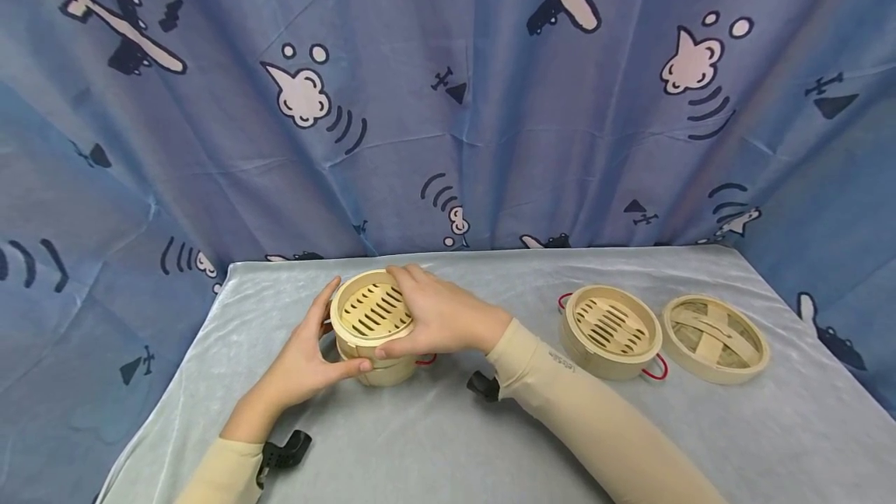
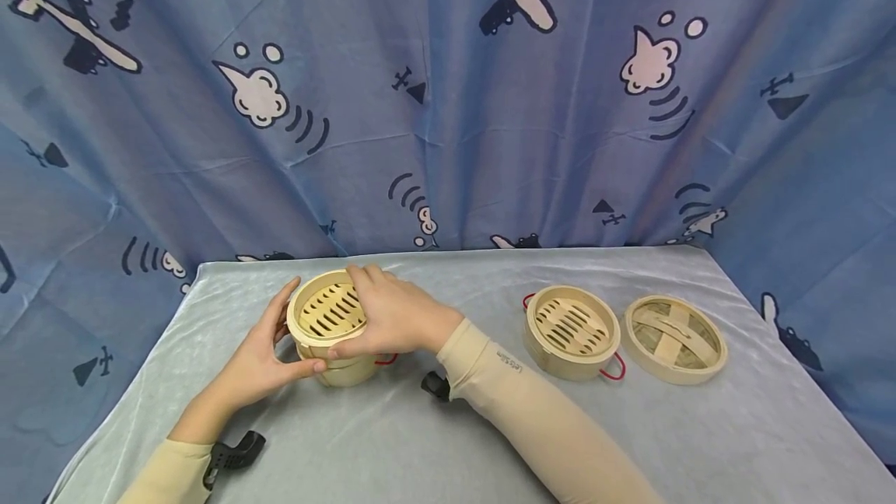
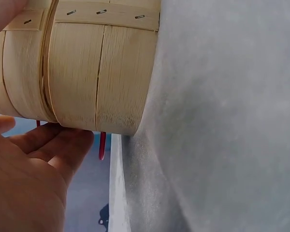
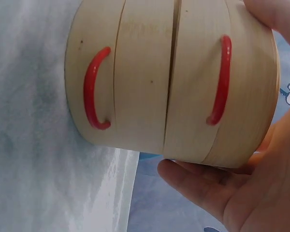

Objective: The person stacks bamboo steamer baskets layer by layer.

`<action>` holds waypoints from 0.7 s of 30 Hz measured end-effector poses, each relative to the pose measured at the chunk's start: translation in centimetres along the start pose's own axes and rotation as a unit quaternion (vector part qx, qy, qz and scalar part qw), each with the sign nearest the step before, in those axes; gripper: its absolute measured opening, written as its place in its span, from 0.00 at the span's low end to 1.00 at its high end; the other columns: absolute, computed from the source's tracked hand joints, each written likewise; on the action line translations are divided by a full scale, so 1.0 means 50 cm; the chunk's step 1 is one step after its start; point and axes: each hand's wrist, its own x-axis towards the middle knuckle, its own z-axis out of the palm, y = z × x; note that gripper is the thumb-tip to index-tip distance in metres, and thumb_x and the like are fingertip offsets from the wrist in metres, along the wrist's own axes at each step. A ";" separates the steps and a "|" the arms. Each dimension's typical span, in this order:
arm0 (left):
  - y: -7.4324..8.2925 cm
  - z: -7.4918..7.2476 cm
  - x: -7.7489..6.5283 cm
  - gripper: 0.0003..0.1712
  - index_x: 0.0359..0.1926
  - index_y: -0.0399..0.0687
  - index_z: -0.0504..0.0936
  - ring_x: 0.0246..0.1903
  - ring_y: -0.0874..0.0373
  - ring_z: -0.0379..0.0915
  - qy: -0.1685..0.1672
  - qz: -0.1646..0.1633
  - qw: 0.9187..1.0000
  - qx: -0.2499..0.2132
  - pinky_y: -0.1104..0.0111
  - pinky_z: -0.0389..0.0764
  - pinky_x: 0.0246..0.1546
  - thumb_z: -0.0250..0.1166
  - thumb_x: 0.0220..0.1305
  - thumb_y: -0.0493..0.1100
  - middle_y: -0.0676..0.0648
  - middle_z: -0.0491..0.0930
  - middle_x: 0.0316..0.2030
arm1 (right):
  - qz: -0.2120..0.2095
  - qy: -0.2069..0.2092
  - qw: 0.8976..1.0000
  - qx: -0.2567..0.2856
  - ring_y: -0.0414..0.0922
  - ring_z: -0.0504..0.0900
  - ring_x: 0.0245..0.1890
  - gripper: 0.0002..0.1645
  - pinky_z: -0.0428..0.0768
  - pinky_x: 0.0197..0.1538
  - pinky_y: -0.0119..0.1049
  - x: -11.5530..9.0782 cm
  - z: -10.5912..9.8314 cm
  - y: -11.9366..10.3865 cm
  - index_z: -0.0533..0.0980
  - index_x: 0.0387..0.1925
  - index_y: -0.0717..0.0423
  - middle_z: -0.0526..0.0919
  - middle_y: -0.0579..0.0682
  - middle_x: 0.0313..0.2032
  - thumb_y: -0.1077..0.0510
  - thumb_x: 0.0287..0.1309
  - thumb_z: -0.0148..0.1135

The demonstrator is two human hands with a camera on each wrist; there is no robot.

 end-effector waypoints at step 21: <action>0.014 -0.009 -0.004 0.81 0.90 0.61 0.47 0.67 0.42 0.79 -0.011 -0.022 0.996 0.081 0.38 0.73 0.69 0.90 0.46 0.65 0.39 0.80 0.69 | -0.041 -0.008 0.999 0.028 0.53 0.70 0.75 0.75 0.70 0.77 0.48 -0.004 0.009 0.012 0.51 0.86 0.64 0.64 0.60 0.78 0.26 0.56 0.77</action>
